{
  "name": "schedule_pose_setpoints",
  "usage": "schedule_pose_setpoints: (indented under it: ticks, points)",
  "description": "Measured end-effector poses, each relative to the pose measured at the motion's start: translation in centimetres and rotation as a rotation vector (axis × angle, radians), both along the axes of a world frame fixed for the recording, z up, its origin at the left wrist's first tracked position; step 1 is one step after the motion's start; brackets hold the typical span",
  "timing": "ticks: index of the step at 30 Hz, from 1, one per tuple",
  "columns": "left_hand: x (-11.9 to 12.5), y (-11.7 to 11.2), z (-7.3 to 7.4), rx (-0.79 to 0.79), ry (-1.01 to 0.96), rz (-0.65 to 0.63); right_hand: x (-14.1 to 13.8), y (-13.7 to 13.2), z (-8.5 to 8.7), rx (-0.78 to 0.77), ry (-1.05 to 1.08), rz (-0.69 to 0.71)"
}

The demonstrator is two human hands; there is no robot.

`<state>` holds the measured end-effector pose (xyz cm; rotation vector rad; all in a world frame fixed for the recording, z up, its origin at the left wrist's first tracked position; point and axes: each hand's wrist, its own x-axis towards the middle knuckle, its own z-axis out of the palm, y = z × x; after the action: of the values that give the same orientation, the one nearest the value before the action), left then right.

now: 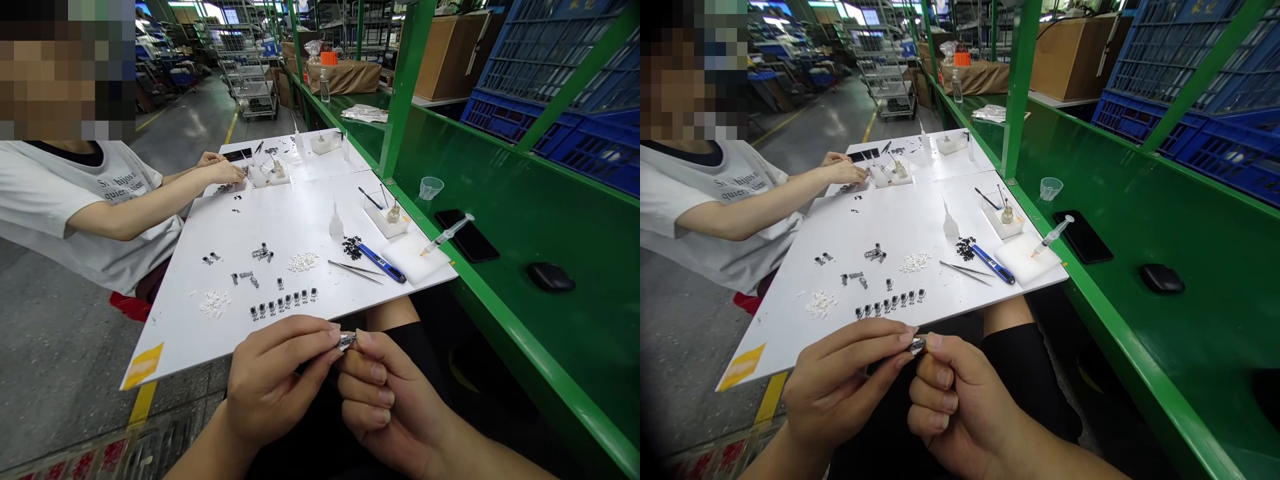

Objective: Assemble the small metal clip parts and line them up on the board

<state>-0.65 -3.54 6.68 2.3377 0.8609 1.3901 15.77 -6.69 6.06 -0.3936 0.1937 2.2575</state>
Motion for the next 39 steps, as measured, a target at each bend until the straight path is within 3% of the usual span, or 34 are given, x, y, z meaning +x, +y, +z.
schedule_pose_setpoints:
  ticks: [6, 24, 29, 35, 39]
  points:
    - [-0.1, 0.03, 0.53, 0.063, 0.062, 0.013, -0.09, 0.06, 0.2, 0.009, -0.013, 0.007]
    - [0.02, 0.05, 0.22, 0.192, 0.138, 0.05, 0.17, 0.28, 0.02, 0.051, -0.013, 0.036]
    - [-0.05, -0.17, -0.13, 0.124, 0.036, 0.104, 0.26, 0.35, 0.13, 0.102, -0.04, 0.044]
    - [-0.37, -0.11, 0.05, -0.026, -0.057, 0.046, 0.3, 0.47, 0.69, 0.148, -0.065, 0.037]
    - [-0.43, 0.32, 0.39, -0.033, -0.051, 0.014, 0.26, 0.61, 0.91, 0.15, -0.096, 0.039]
